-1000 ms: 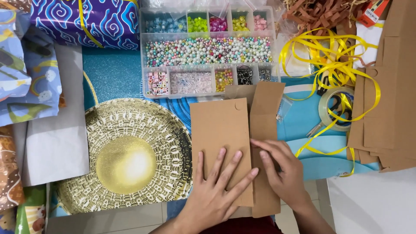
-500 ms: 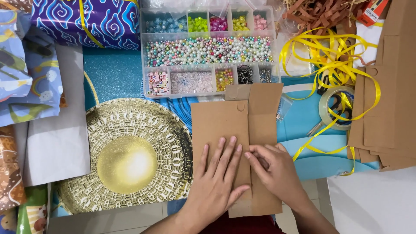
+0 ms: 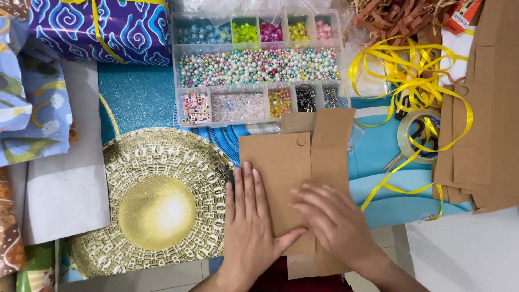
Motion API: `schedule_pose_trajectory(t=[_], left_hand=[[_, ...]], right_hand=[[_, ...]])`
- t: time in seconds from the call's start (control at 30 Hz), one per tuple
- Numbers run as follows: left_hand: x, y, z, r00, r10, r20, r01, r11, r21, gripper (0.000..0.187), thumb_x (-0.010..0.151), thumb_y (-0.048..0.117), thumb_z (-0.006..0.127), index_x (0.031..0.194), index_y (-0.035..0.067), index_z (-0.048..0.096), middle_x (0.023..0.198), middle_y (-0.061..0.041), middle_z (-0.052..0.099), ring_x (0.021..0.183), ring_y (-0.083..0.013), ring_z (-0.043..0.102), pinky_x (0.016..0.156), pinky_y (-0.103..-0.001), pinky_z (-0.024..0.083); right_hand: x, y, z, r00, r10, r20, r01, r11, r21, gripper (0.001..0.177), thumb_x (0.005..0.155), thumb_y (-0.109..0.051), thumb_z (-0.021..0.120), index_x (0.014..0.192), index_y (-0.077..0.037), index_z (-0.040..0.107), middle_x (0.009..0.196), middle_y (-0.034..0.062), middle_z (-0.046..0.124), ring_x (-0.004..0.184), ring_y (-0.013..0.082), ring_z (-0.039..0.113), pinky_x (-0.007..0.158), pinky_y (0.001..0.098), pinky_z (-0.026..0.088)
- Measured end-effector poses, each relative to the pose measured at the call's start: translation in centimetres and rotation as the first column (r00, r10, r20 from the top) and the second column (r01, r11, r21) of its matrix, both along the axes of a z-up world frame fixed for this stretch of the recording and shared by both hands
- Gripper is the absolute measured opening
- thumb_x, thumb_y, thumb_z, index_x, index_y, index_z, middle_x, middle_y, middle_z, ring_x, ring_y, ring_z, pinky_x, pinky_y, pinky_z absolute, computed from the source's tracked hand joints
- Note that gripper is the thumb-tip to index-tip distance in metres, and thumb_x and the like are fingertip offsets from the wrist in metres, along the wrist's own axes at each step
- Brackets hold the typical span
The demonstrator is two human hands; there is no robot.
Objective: Folding and assembling a cardboard box from a flat pre-cut template on a craft table.
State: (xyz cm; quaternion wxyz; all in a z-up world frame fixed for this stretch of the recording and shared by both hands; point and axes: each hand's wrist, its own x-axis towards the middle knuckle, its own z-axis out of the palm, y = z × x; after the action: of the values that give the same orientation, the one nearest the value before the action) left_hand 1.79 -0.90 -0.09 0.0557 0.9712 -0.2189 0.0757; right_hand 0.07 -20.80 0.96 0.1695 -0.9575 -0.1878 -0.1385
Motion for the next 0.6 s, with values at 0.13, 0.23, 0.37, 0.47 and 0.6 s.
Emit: schedule_pose_trajectory(t=[0.13, 0.23, 0.37, 0.47, 0.6], left_hand=[[0.2, 0.2, -0.2, 1.0, -0.005, -0.022, 0.004, 0.999, -0.034, 0.129, 0.084, 0.093, 0.018, 0.159, -0.011, 0.017, 0.168, -0.03, 0.014, 0.159, -0.0406, 0.013, 0.131, -0.048, 0.011], [0.2, 0.1, -0.3, 1.0, -0.008, -0.026, 0.006, 0.998, -0.062, 0.113, 0.093, 0.081, 0.02, 0.158, -0.01, 0.02, 0.168, -0.03, 0.016, 0.159, -0.0405, 0.015, 0.131, -0.048, 0.012], [0.2, 0.0, -0.2, 1.0, 0.008, -0.011, -0.008, 0.999, -0.048, 0.121, 0.09, 0.089, 0.03, 0.158, -0.012, 0.023, 0.167, -0.03, 0.02, 0.158, -0.0397, 0.018, 0.131, -0.047, 0.013], [0.4, -0.2, -0.2, 0.998, 0.054, -0.024, -0.054, 0.999, 0.003, 0.126, 0.084, 0.091, 0.033, 0.158, -0.01, 0.027, 0.168, -0.028, 0.023, 0.158, -0.0397, 0.017, 0.129, -0.058, 0.011], [-0.1, -0.4, 0.3, 0.995, 0.091, -0.049, -0.09, 0.996, 0.025, 0.143, 0.073, 0.104, 0.029, 0.159, -0.009, 0.026, 0.17, -0.023, 0.021, 0.16, -0.0367, 0.014, 0.12, -0.074, 0.009]], right_hand=[[1.1, 1.0, -0.6, 0.886, 0.353, -0.299, -0.362, 0.932, 0.029, 0.081, 0.1, -0.062, 0.039, 0.158, -0.006, 0.035, 0.166, 0.0115, 0.035, 0.155, 0.0294, 0.032, 0.126, 0.0467, 0.025], [3.5, 1.1, -0.9, 0.907, 0.34, -0.248, -0.393, 0.896, -0.208, 0.105, 0.092, -0.081, 0.024, 0.162, -0.003, 0.022, 0.171, 0.0155, 0.021, 0.159, 0.0274, 0.021, 0.13, 0.0416, 0.017], [8.2, 1.3, -1.9, 0.908, 0.355, -0.223, -0.416, 0.826, -0.38, 0.103, 0.097, -0.08, 0.02, 0.166, -0.005, 0.008, 0.174, 0.0122, 0.009, 0.161, 0.024, 0.008, 0.131, 0.0401, 0.008], [8.9, 1.6, -1.1, 0.899, 0.375, -0.227, -0.434, 0.838, -0.332, 0.096, 0.1, -0.075, 0.018, 0.166, -0.006, 0.011, 0.174, 0.0112, 0.013, 0.161, 0.0234, 0.011, 0.131, 0.0404, 0.009], [6.2, 1.0, -0.9, 0.9, 0.355, -0.253, -0.424, 0.849, -0.316, 0.094, 0.101, -0.072, 0.017, 0.165, -0.005, 0.009, 0.174, 0.0135, 0.01, 0.162, 0.0257, 0.008, 0.132, 0.043, 0.01]])
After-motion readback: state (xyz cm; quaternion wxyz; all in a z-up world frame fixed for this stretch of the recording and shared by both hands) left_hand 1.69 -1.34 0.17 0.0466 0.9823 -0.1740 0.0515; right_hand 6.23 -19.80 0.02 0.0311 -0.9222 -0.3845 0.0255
